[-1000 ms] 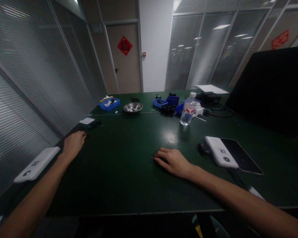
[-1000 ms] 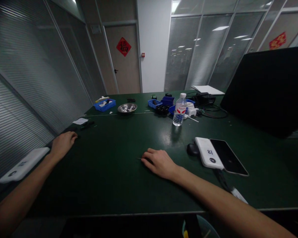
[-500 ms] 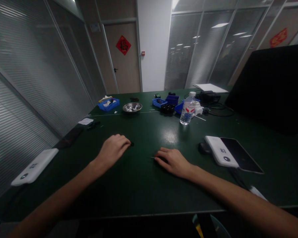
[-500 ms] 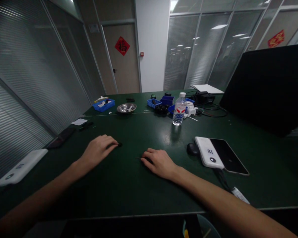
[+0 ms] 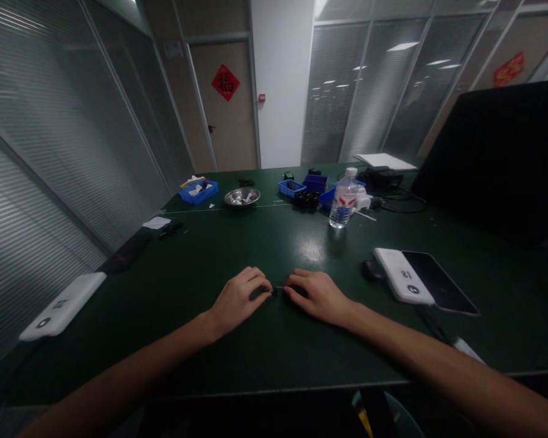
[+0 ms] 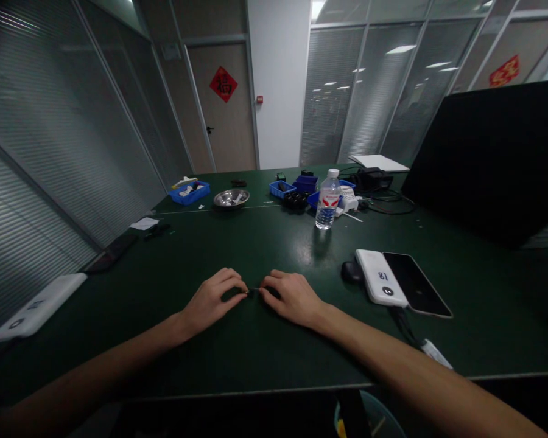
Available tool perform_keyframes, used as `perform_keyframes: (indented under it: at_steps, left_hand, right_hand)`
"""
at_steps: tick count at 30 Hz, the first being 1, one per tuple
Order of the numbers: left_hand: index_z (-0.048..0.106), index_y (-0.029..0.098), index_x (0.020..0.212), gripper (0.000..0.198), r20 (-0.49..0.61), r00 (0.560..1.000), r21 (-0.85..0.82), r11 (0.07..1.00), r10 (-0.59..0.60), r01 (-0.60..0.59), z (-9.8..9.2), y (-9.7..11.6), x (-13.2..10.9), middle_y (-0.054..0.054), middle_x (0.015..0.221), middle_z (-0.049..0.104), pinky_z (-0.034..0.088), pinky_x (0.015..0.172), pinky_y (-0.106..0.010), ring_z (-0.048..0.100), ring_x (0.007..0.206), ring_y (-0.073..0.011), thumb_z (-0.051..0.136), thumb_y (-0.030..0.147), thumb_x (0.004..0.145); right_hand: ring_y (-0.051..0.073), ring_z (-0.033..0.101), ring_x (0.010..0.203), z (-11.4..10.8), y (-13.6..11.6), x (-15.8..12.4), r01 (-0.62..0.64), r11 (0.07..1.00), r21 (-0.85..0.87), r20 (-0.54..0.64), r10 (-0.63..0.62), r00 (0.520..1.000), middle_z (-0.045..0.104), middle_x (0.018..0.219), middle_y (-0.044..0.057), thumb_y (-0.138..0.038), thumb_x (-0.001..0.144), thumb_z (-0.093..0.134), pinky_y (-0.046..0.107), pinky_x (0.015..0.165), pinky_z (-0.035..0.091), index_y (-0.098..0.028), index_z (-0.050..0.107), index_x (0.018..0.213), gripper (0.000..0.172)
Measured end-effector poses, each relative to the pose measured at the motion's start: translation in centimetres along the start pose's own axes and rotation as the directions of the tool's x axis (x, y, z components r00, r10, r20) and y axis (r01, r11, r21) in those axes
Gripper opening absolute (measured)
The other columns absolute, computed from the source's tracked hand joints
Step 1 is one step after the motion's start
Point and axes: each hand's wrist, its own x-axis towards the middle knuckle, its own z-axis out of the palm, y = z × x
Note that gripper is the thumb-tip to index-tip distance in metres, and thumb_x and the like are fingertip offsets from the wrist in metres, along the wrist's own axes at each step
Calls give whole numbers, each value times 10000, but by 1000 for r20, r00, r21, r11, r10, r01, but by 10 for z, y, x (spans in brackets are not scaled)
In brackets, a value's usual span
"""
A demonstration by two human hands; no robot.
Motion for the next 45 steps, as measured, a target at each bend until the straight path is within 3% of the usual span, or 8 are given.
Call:
perform_keyframes:
  at_steps: [5,9,22,26,32,39,45]
  left_hand:
    - [676,228,1147,240,15,995,-142,985,-98,100,2,-6,2,-39,1108,666,493,893,-338,596,1037,-193,706,296,918]
    - [714,237,1122,185,90,992,-178,978,-93,108,4,-10,2,-35,1075,693,486,876,-339,611,1006,-189,648,297,960]
    - [721,231,1184,240,66,995,-279,956,-73,89,1,-9,0,-56,1106,700,521,797,-298,647,963,-175,640,283,964]
    - [721,230,1214,265,11,998,-321,945,-59,59,3,-9,0,-66,1098,689,529,793,-300,649,928,-168,635,285,969]
    - [719,254,1248,284,-2,1000,-269,963,-4,3,3,-5,-2,-63,1085,666,532,841,-323,636,964,-174,601,259,990]
    - [732,237,1230,275,-92,995,-331,942,27,-57,6,-2,-3,-69,1074,678,546,850,-328,647,973,-178,621,253,978]
    - [721,235,1250,289,-60,996,-267,960,67,-80,5,0,-3,-74,1086,676,553,861,-332,647,982,-179,602,234,987]
  right_hand:
    - [142,593,732,1,1,0,-24,1000,17,-16,24,1000,650,919,33,-283,1007,530,258,666,403,-203,715,1046,205]
    - [140,583,714,3,0,-1,-6,1000,19,-36,7,999,648,885,24,-270,982,545,258,661,398,-203,718,1005,186]
    - [140,595,733,1,-2,-1,45,993,112,-50,-40,998,650,892,24,-276,1001,533,261,682,420,-195,711,1016,197]
    - [147,610,775,3,-1,-1,62,982,176,-78,-49,996,653,917,34,-290,1031,499,264,711,441,-190,700,1028,225]
    - [153,605,753,-1,-4,-4,91,995,38,-21,-90,996,653,941,45,-304,1027,512,272,689,426,-206,698,1096,221]
    - [141,609,798,1,-12,-3,133,949,286,-95,-110,989,644,915,30,-321,1062,485,259,741,456,-176,671,1011,241]
    - [157,609,809,2,-14,-5,125,981,148,-35,-121,992,642,965,54,-327,1070,466,281,750,460,-177,669,1081,253]
